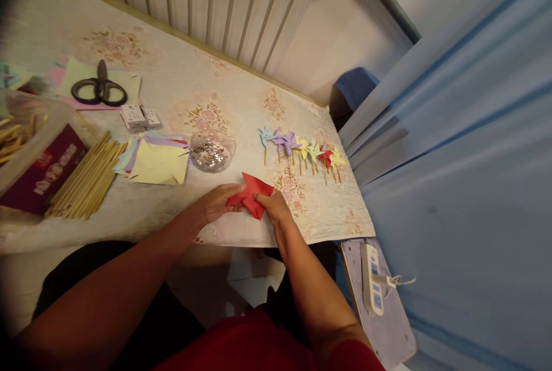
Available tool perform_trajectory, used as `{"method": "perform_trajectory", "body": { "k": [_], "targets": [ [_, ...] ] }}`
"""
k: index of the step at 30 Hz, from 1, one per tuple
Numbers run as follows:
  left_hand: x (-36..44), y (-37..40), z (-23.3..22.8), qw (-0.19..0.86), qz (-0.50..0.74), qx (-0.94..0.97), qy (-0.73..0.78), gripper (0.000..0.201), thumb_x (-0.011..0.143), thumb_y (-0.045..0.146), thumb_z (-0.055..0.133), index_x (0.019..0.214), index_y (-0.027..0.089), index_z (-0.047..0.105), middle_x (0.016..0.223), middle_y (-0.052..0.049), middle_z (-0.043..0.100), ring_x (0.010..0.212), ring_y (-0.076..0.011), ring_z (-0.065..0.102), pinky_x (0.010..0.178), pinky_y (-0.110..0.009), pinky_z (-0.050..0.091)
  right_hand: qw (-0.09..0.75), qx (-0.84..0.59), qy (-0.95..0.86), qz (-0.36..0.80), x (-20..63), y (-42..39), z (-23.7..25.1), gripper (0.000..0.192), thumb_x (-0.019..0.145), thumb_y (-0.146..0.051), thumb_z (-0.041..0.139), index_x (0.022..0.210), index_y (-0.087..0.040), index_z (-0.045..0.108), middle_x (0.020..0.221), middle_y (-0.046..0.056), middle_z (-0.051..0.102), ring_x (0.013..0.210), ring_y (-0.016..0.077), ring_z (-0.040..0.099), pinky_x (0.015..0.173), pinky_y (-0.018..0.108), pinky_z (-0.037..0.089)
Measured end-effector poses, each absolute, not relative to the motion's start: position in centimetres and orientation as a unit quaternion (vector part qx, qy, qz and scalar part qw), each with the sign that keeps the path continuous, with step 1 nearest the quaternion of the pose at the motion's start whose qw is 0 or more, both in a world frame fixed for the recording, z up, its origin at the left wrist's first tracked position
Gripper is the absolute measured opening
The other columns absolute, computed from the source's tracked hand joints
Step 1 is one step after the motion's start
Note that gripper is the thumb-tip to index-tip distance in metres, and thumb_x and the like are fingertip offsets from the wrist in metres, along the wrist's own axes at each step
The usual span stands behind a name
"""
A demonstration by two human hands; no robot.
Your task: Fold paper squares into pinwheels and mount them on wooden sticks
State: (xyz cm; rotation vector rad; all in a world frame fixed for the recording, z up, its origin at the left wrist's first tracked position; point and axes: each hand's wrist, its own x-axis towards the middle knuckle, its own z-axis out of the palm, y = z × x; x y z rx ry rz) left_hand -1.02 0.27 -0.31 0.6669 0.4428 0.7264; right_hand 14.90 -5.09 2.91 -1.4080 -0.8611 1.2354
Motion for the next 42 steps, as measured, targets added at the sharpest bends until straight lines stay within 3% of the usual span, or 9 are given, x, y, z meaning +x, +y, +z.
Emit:
{"method": "perform_trajectory", "body": {
  "k": [5, 9, 13, 29, 42],
  "targets": [
    [-0.9, 0.4, -0.3, 0.899, 0.309, 0.208, 0.23, 0.048, 0.068, 0.056, 0.079, 0.093, 0.017, 0.073, 0.092, -0.01, 0.074, 0.075, -0.0202, 0.066, 0.069, -0.032, 0.051, 0.598, -0.583, -0.318, 0.449, 14.0, -4.5, 2.7, 0.028, 0.06, -0.023, 0.077, 0.087, -0.017, 0.07, 0.085, 0.002, 0.075, 0.072, 0.0174, 0.067, 0.072, 0.03, 0.054],
    [-0.3, -0.3, -0.4, 0.891, 0.352, 0.195, 0.211, 0.043, 0.061, 0.043, 0.088, 0.092, 0.017, 0.073, 0.09, -0.008, 0.073, 0.078, -0.019, 0.065, 0.074, -0.032, 0.051, 0.635, -0.582, -0.301, 0.409, 13.1, -4.2, 2.6, 0.026, 0.063, -0.024, 0.075, 0.087, -0.016, 0.069, 0.084, 0.002, 0.074, 0.072, 0.0174, 0.067, 0.071, 0.029, 0.055],
    [0.1, -1.1, -0.2, 0.88, 0.376, 0.205, 0.203, 0.028, 0.06, 0.031, 0.088, 0.075, 0.016, 0.07, 0.075, -0.002, 0.068, 0.07, -0.0137, 0.06, 0.07, -0.027, 0.048, 0.659, -0.579, -0.291, 0.383, 12.4, -3.9, 2.4, 0.025, 0.064, -0.021, 0.073, 0.089, -0.017, 0.069, 0.087, 0.001, 0.074, 0.075, 0.017, 0.068, 0.074, 0.029, 0.055],
    [1.1, -1.2, -0.4, 0.827, 0.449, 0.21, 0.265, 0.03, 0.053, 0.035, 0.088, 0.062, 0.014, 0.068, 0.06, 0.0, 0.064, 0.055, -0.0094, 0.052, 0.056, -0.024, 0.039, 0.659, -0.578, -0.253, 0.41, 10.4, -3.7, 1.5, 0.026, 0.06, -0.022, 0.076, 0.085, -0.016, 0.069, 0.079, 0.001, 0.074, 0.069, 0.016, 0.066, 0.069, 0.027, 0.055],
    [1.0, -0.8, -1.0, 0.816, 0.452, 0.234, 0.271, 0.024, 0.06, 0.031, 0.081, 0.066, 0.012, 0.068, 0.065, -0.003, 0.066, 0.058, -0.0102, 0.055, 0.06, -0.024, 0.041, 0.65, -0.582, -0.259, 0.415, 10.3, -3.6, 1.3, 0.025, 0.061, -0.024, 0.075, 0.084, -0.016, 0.067, 0.077, -0.001, 0.071, 0.067, 0.0146, 0.064, 0.068, 0.027, 0.052]
  ]
}}
